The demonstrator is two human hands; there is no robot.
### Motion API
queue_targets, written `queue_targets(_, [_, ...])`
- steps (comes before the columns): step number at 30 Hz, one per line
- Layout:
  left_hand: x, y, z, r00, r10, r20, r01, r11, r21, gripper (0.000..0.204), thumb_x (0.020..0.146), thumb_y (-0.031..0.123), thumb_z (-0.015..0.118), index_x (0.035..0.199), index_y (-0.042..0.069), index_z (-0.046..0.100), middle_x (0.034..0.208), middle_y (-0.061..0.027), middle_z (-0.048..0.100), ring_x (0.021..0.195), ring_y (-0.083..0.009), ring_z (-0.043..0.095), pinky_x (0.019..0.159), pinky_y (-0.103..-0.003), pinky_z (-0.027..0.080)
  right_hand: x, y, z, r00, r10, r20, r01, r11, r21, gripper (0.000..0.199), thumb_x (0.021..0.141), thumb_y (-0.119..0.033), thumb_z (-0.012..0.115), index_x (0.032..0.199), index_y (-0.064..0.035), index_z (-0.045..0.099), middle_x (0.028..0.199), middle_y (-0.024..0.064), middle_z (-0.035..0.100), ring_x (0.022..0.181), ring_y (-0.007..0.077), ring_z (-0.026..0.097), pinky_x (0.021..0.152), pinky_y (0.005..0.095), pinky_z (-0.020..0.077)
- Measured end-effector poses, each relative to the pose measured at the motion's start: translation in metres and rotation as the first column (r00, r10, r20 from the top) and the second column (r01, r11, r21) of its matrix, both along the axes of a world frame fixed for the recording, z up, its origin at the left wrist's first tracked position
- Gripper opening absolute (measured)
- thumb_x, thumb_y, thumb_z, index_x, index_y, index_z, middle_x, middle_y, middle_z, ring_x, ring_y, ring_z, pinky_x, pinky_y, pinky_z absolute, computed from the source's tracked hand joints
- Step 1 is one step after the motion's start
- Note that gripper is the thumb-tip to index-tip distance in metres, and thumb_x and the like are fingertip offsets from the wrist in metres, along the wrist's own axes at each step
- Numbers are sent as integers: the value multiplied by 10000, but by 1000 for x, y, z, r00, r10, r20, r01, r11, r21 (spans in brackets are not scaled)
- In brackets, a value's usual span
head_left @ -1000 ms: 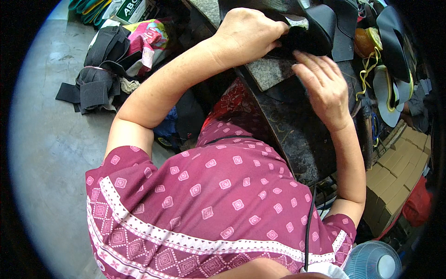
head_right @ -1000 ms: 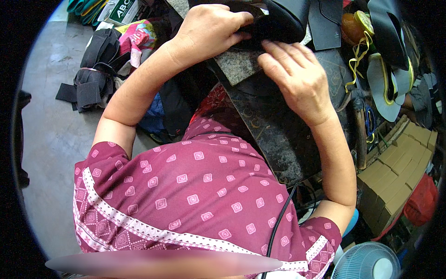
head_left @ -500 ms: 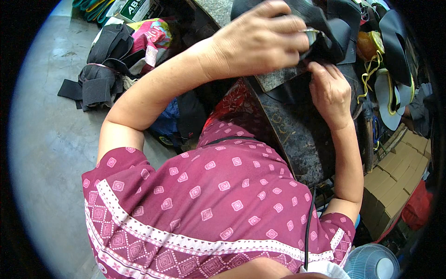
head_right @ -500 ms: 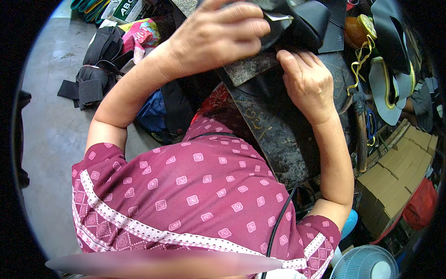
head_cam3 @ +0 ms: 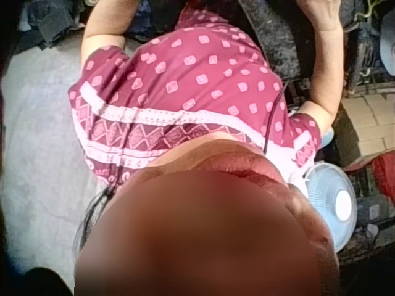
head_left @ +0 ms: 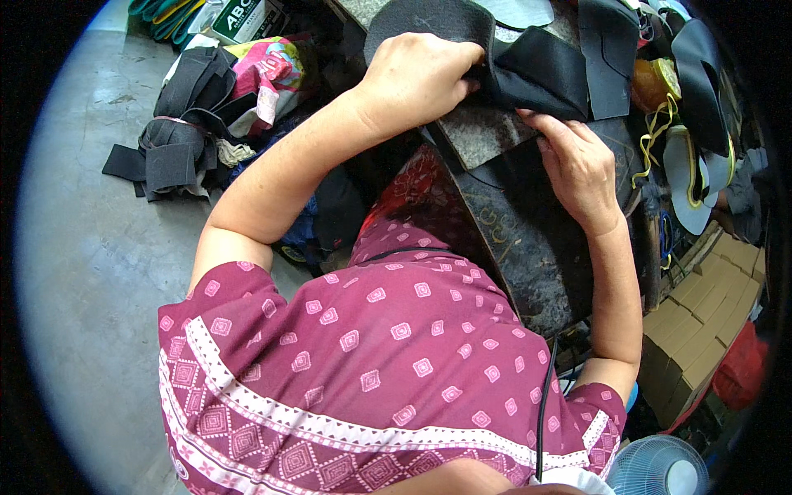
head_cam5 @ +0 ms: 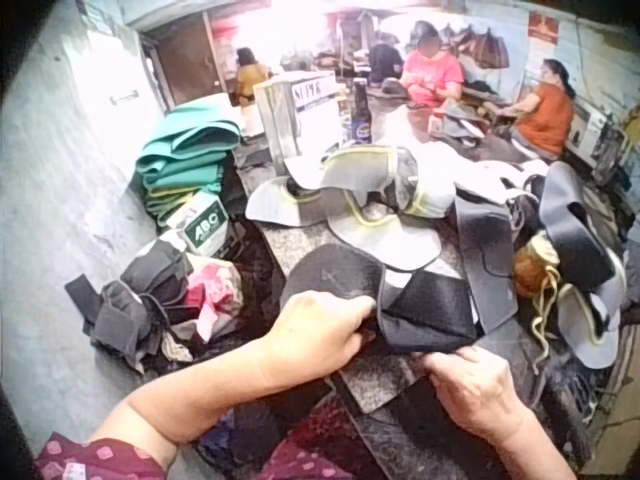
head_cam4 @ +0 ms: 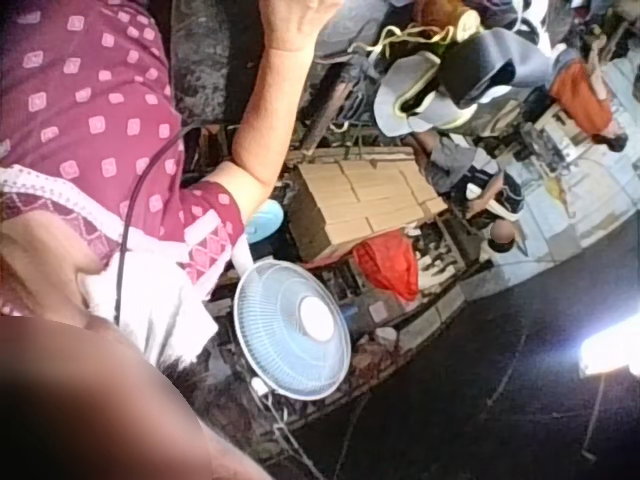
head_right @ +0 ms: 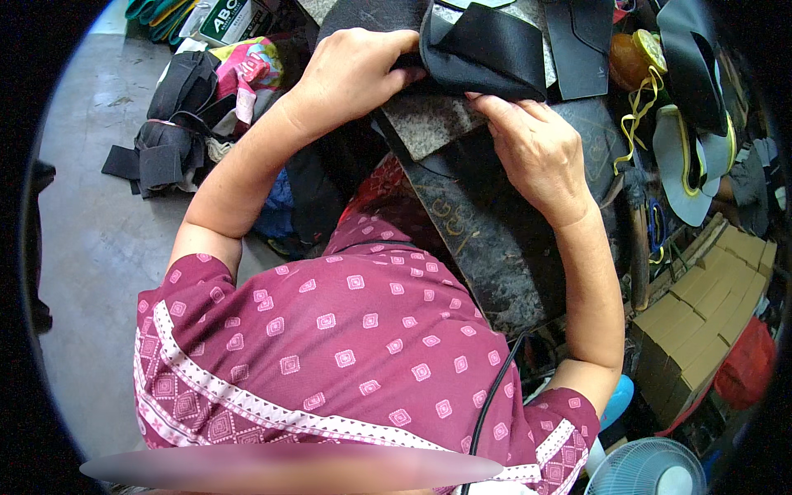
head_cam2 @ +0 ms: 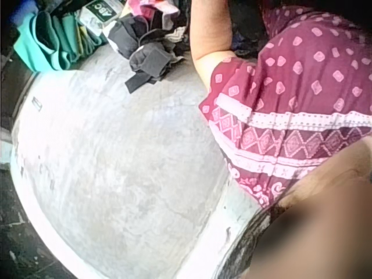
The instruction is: The person assembles a slipper by hand. They place a black strap onto a grey sole, then use a hammer to tap the strap into place along the edges. The person repeatedly adjusts and taps the strap to secure it.
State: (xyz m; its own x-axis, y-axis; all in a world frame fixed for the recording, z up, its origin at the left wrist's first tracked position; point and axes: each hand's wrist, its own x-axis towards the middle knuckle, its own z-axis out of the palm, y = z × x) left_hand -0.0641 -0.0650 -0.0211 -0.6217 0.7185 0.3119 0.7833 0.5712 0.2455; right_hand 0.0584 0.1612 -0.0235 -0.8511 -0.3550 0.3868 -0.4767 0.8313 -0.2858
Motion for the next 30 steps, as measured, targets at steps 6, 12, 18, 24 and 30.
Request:
queue_targets(6, [-2,2,4,997,8,76,-5,999,-37,199,838,253,722,961,97,702,865,-184,725,887,-375,719,772,-501,566,-2,-12,-6,999,21,-44,-23,999,-39,346,835,-6,681,1166,-103,645,962,65,712,858,266,685,774,376,566])
queue_targets(12, [-6,0,17,993,-79,90,66,988,143,339,861,385,729,1039,97,718,876,-173,729,887,-363,719,784,-478,569,-7,-19,-5,999,42,-22,-44,993,-106,294,845,-15,679,1124,-94,634,992,79,718,898,281,699,769,391,570])
queue_targets(18, [-7,0,40,984,-39,175,35,999,25,387,790,361,775,952,23,680,1020,-139,660,1053,-344,565,857,-426,482,-18,-18,-1,999,33,-10,-34,997,-68,262,854,-67,699,1105,-115,639,944,64,721,858,276,713,723,385,575])
queue_targets(24, [-14,17,38,987,-137,-81,125,982,-142,341,756,253,769,1001,35,677,1019,-141,680,979,-344,599,832,-478,494,-19,-14,3,1000,7,26,-5,998,-67,271,847,-90,719,1100,-151,643,928,64,720,841,273,715,713,382,578])
queue_targets(30, [0,-18,51,977,-142,-161,90,952,-291,359,780,425,797,901,94,730,778,-118,704,811,-315,718,718,-419,563,-28,-13,7,998,66,-22,-67,998,-12,280,844,-116,729,1104,-145,632,918,61,717,830,255,716,711,377,577])
